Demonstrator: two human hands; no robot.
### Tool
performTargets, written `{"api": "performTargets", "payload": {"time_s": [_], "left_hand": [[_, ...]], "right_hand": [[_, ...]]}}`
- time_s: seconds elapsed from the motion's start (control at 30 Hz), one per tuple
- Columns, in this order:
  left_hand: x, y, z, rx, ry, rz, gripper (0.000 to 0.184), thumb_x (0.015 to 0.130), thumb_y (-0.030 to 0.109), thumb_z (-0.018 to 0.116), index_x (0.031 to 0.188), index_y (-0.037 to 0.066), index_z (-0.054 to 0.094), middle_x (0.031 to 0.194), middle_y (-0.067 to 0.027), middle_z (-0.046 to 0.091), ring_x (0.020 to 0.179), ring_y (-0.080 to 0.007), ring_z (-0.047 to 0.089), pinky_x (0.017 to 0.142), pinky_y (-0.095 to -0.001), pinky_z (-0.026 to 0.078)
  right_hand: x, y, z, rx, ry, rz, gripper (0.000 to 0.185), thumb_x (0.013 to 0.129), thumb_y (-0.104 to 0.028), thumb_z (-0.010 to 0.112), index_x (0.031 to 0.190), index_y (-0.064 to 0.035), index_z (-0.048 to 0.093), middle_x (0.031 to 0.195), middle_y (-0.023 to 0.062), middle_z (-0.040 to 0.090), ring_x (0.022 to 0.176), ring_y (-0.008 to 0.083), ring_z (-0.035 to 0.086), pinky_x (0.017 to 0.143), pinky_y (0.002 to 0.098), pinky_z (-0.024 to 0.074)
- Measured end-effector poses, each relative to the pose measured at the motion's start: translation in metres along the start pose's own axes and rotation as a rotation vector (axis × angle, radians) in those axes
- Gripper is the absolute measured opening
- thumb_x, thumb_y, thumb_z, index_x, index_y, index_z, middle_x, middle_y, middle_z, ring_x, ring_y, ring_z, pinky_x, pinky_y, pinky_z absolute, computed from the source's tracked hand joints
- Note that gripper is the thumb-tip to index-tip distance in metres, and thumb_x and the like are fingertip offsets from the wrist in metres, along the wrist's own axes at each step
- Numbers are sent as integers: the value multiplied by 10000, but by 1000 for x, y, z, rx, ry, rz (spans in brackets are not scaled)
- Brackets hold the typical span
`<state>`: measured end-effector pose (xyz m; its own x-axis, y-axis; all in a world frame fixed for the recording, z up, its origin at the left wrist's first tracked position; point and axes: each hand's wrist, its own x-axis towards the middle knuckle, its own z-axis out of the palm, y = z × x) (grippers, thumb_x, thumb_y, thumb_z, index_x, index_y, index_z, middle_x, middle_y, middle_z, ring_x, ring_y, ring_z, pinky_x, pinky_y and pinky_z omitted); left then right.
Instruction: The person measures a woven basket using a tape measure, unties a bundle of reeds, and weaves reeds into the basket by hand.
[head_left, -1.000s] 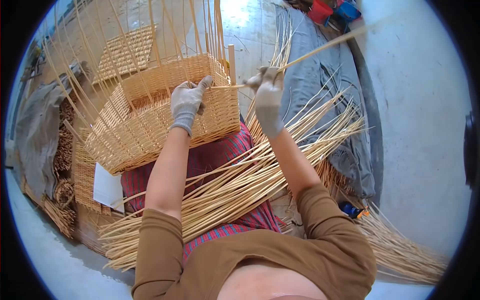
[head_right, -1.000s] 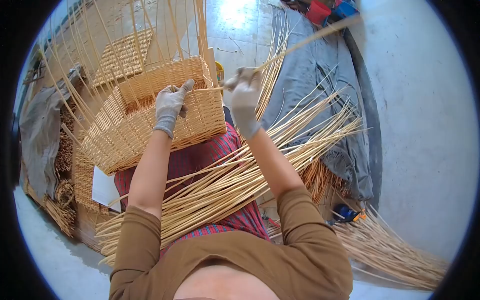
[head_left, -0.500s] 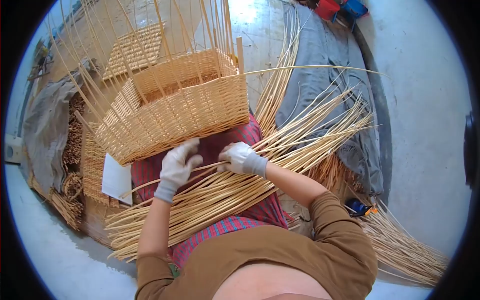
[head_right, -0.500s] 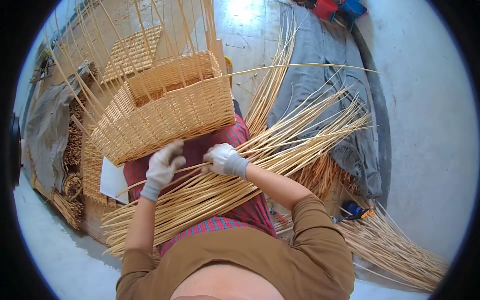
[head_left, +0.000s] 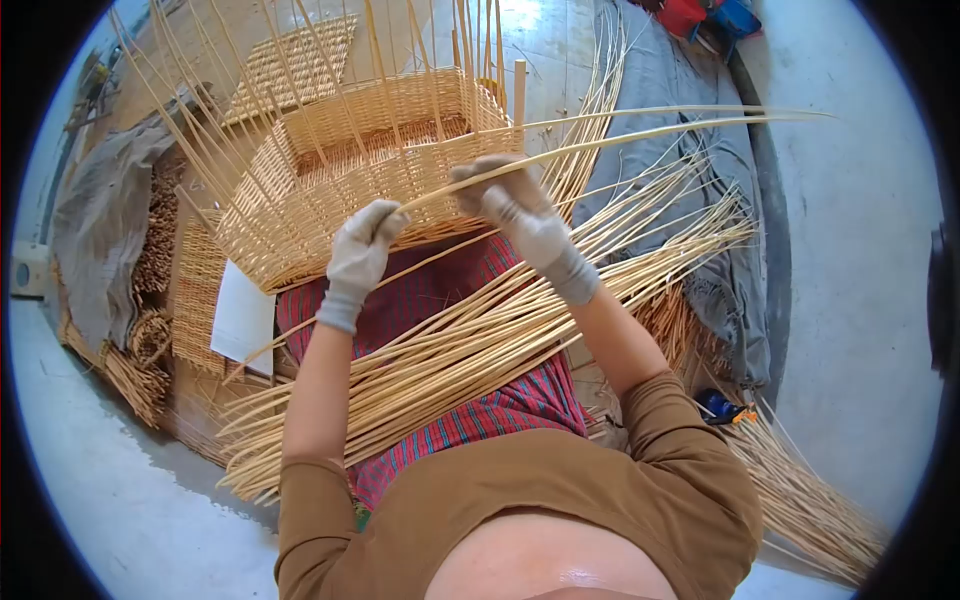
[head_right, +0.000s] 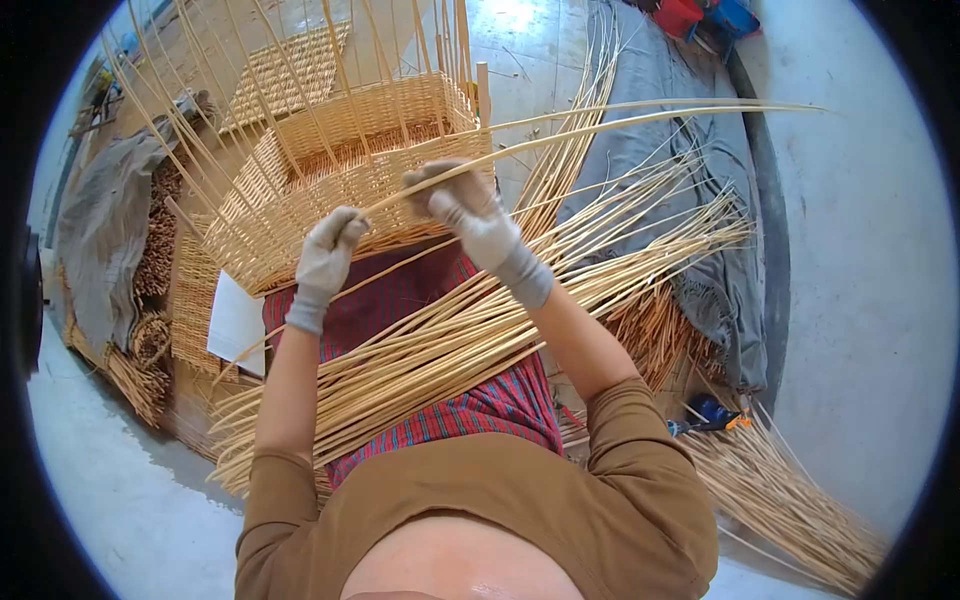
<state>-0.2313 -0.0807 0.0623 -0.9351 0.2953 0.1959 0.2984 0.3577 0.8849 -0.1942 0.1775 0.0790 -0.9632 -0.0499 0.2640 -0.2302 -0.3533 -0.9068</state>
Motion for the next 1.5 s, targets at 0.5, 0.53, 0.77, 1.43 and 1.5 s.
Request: {"api": "performTargets", "payload": {"time_s": [0.5, 0.53, 0.77, 1.43, 1.5], "left_hand": [[52, -17, 20, 435, 234, -325, 757, 950, 25, 641, 1599, 232, 311, 1323, -131, 662, 835, -207, 683, 788, -360, 546], [51, -24, 20, 302, 232, -343, 724, 960, -9, 601, 1593, 208, 323, 1410, -130, 605, 851, -187, 678, 763, -350, 549], [84, 20, 38, 280, 534, 141, 494, 1011, 96, 577, 1482, 58, 432, 1385, -159, 604, 1149, -246, 654, 953, -338, 515], [119, -1, 48, -207, 145, -617, 488, 1012, 492, 594, 880, 26, 656, 535, -7, 516, 387, -126, 528, 375, -309, 432], [125, 4, 46, -192, 112, -653, 492, 1007, 494, 599, 877, 23, 649, 529, -2, 510, 389, -129, 536, 366, -306, 437]], "right_hand": [[70, -21, -112, 65, 532, -56, 159, 968, -75, 680, 1075, -47, 566, 929, 141, 705, 869, 285, 738, 722, 368, 663], [71, -17, -113, 67, 557, -18, 162, 966, -71, 681, 1078, -51, 566, 934, 137, 706, 861, 281, 737, 719, 368, 663], [87, -34, -100, 25, 575, -71, 129, 966, -70, 678, 1049, -54, 580, 962, 146, 717, 862, 268, 736, 706, 350, 661], [333, 13, 42, -1124, 45, -583, 556, 996, -127, 607, 1525, -112, 435, 1539, 159, 475, 1265, 309, 601, 1095, 374, 475], [337, 16, 41, -606, 318, -251, 475, 1009, -158, 590, 1461, -82, 466, 1464, 184, 504, 1106, 293, 622, 973, 390, 486]]}}
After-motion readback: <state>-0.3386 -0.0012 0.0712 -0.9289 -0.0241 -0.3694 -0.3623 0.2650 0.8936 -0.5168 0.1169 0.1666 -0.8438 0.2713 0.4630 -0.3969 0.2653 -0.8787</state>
